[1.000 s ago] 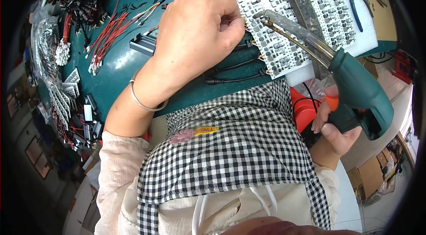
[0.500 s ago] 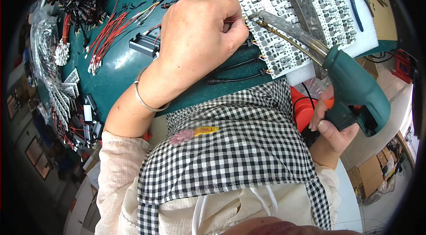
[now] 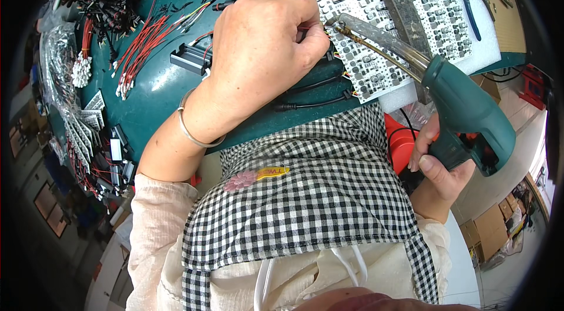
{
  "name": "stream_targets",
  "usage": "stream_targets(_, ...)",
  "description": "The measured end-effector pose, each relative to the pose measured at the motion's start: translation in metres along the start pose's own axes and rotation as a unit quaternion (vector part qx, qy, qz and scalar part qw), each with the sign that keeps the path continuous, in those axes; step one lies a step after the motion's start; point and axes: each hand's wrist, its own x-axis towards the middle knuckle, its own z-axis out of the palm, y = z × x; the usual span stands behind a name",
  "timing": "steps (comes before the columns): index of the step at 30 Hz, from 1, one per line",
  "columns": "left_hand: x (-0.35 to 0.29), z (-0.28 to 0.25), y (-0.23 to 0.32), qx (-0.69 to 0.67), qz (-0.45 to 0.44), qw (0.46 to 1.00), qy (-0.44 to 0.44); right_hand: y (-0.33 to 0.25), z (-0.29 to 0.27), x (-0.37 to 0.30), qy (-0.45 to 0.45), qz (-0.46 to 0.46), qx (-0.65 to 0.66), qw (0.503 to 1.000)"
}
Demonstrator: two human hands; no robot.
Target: The person uses a soldering iron to attach wires to a circuit board. They repeatedly pick up wires, position them on the board, and apply heat to secure the connections. The person handles multiple wires and small electronic components throughout the process.
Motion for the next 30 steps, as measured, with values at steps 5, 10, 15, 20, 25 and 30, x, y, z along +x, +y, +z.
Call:
stream_targets(5, -0.001, 0.0, -0.001, 0.01, -0.001, 1.0, 0.001, -0.007, 0.002, 0.004, -0.004, 0.009, 0.019, 1.0)
stream_targets(10, 0.0, 0.0, -0.002, 0.007, 0.01, 1.0, 0.006, -0.019, -0.012, 0.017, -0.046, -0.028, 0.092, 0.994)
stream_targets(15, -0.001, 0.0, 0.0, 0.015, -0.001, 1.0, 0.0, -0.018, -0.018, 0.024, -0.105, -0.048, 0.098, 0.988)
stream_targets(20, -0.001, 0.0, 0.0, 0.014, 0.002, 1.0, 0.0, -0.019, -0.013, 0.022, -0.062, -0.03, 0.109, 0.992)
stream_targets(25, 0.0, -0.002, 0.001, 0.005, -0.006, 1.0, -0.006, -0.019, -0.01, 0.021, -0.054, -0.032, 0.108, 0.992)
stream_targets(30, -0.002, -0.002, 0.001, 0.007, -0.001, 1.0, -0.001, -0.017, -0.012, 0.022, -0.08, -0.048, 0.116, 0.989)
